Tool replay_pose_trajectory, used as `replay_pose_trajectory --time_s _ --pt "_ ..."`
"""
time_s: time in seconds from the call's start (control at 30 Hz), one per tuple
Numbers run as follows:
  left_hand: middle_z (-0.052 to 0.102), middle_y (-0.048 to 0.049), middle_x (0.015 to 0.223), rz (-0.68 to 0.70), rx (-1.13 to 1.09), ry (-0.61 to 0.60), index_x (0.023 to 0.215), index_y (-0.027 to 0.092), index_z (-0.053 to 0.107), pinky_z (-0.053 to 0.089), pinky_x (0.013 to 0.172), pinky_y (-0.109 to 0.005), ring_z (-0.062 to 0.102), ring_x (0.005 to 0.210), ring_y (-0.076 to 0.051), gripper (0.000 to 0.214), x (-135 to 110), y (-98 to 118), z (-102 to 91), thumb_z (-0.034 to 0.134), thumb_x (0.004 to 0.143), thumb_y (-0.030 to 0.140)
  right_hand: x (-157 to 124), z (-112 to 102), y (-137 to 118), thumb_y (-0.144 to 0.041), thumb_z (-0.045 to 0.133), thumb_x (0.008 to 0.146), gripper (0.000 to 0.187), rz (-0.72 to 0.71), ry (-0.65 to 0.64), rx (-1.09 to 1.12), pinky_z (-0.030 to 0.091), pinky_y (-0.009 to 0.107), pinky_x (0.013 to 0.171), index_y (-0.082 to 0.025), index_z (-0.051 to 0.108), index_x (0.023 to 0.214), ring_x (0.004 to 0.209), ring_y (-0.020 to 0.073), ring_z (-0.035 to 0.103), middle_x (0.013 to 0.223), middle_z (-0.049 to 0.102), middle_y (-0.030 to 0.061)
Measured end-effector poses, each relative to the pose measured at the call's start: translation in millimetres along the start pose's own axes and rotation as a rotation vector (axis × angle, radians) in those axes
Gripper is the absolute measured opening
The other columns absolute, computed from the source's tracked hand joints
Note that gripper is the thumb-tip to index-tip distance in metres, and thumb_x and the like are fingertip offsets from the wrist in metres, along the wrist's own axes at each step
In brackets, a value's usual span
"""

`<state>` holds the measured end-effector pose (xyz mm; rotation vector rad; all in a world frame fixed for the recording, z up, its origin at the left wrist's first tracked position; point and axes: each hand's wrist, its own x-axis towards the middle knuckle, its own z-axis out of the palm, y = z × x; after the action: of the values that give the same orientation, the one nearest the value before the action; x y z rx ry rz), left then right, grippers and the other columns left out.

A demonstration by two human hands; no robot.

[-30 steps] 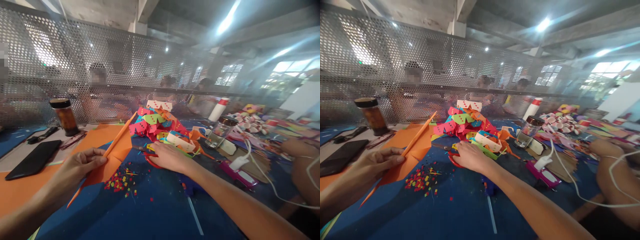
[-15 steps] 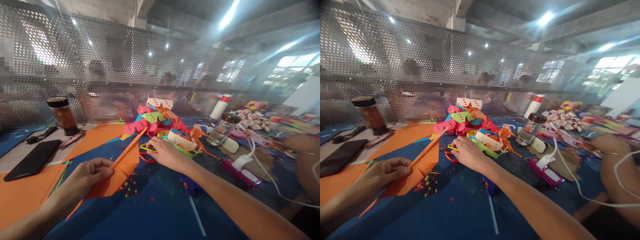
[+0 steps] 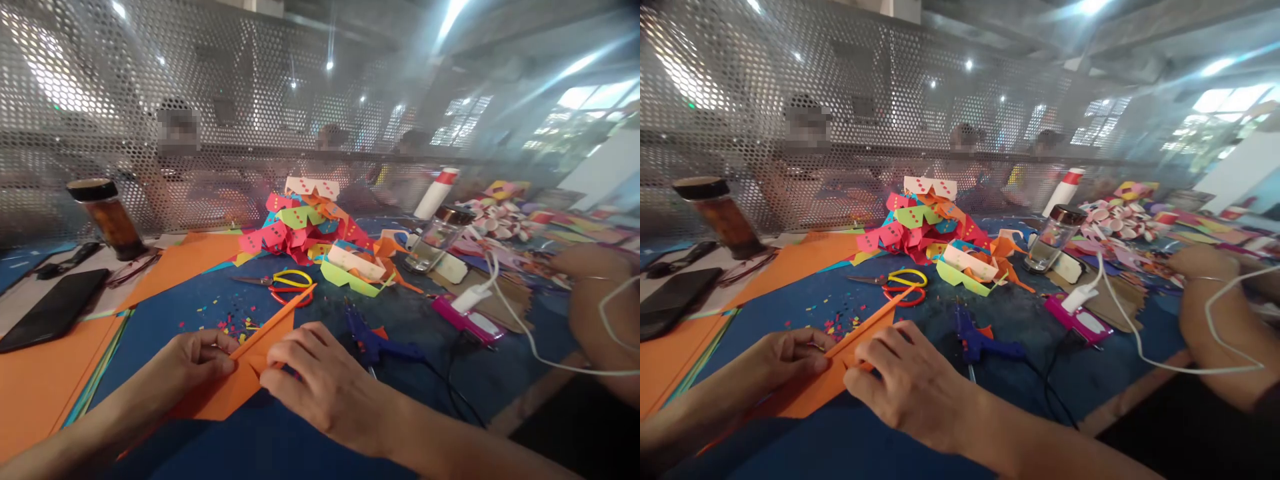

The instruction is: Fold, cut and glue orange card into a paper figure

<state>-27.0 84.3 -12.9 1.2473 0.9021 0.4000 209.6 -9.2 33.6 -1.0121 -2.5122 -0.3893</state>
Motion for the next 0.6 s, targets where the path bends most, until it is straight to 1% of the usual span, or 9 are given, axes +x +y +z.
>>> replay_pose_trajectory --time_s 0.1,0.2,0.27,0.33,0.4,0.47,0.53,0.6 --pt "0.074 0.0021 0.073 -0.021 -0.071 -0.074 0.087 0.020 0.068 0.046 0.060 -0.022 0.066 0.063 -0.013 0.040 2 -11 0.0 0.088 0.066 0.048 -3 3 -3 -0.009 0.046 0.101 0.018 -0.025 -0.051 -0.016 0.038 0.036 0.080 -0.016 0.061 0.094 0.085 0.0183 0.052 0.093 0.061 0.0032" --pt "0.072 0.0024 0.076 0.032 -0.079 -0.094 0.085 0.019 0.069 0.047 0.065 -0.022 0.064 0.068 -0.012 0.035 6 -23 -1.5 0.087 0.067 0.044 -9 4 -6 -0.008 0.043 0.101 0.021 -0.037 -0.093 -0.010 0.036 0.038 0.080 -0.016 0.060 0.093 0.083 0.0189 0.051 0.091 0.061 0.0035" --pt "0.070 0.0024 0.077 0.058 -0.054 -0.102 0.085 0.019 0.069 0.047 0.066 -0.024 0.064 0.069 -0.013 0.033 8 -29 -1.7 0.084 0.070 0.045 -12 4 -8 -0.008 0.043 0.101 0.021 -0.032 -0.115 0.007 0.035 0.038 0.080 -0.016 0.060 0.092 0.083 0.0190 0.050 0.090 0.060 0.0032" --pt "0.068 0.0029 0.077 0.059 0.032 -0.099 0.086 0.020 0.068 0.044 0.062 -0.023 0.062 0.066 -0.013 0.031 7 -30 -0.5 0.080 0.073 0.045 -15 6 -10 -0.008 0.045 0.100 0.018 -0.018 -0.139 0.033 0.035 0.037 0.079 -0.016 0.059 0.092 0.083 0.0191 0.050 0.090 0.061 0.0028" --pt "0.066 0.0038 0.077 0.061 0.171 -0.061 0.090 0.020 0.067 0.039 0.058 -0.022 0.058 0.062 -0.011 0.027 4 -27 2.4 0.076 0.074 0.041 -17 7 -12 -0.010 0.049 0.099 0.014 -0.002 -0.164 0.055 0.035 0.037 0.078 -0.017 0.058 0.091 0.083 0.0190 0.050 0.089 0.061 0.0024" --pt "0.065 0.0045 0.074 0.085 0.300 0.009 0.090 0.021 0.067 0.038 0.058 -0.022 0.058 0.062 -0.012 0.024 1 -21 6.7 0.072 0.072 0.035 -18 9 -14 -0.011 0.051 0.098 0.012 0.012 -0.186 0.071 0.034 0.036 0.078 -0.018 0.058 0.090 0.083 0.0187 0.050 0.088 0.061 0.0021" --pt "0.064 0.0047 0.071 0.103 0.400 0.075 0.087 0.022 0.067 0.039 0.060 -0.023 0.059 0.066 -0.014 0.021 -2 -15 11.5 0.069 0.069 0.031 -19 11 -16 -0.012 0.052 0.098 0.011 0.025 -0.208 0.090 0.034 0.035 0.079 -0.018 0.058 0.091 0.083 0.0187 0.051 0.087 0.061 0.0020" --pt "0.062 0.0051 0.066 0.097 0.490 0.112 0.082 0.022 0.068 0.037 0.060 -0.024 0.058 0.065 -0.015 0.016 -6 -11 15.9 0.066 0.067 0.029 -19 14 -17 -0.013 0.052 0.098 0.010 0.038 -0.224 0.112 0.034 0.035 0.081 -0.019 0.058 0.092 0.084 0.0186 0.052 0.087 0.062 0.0017"
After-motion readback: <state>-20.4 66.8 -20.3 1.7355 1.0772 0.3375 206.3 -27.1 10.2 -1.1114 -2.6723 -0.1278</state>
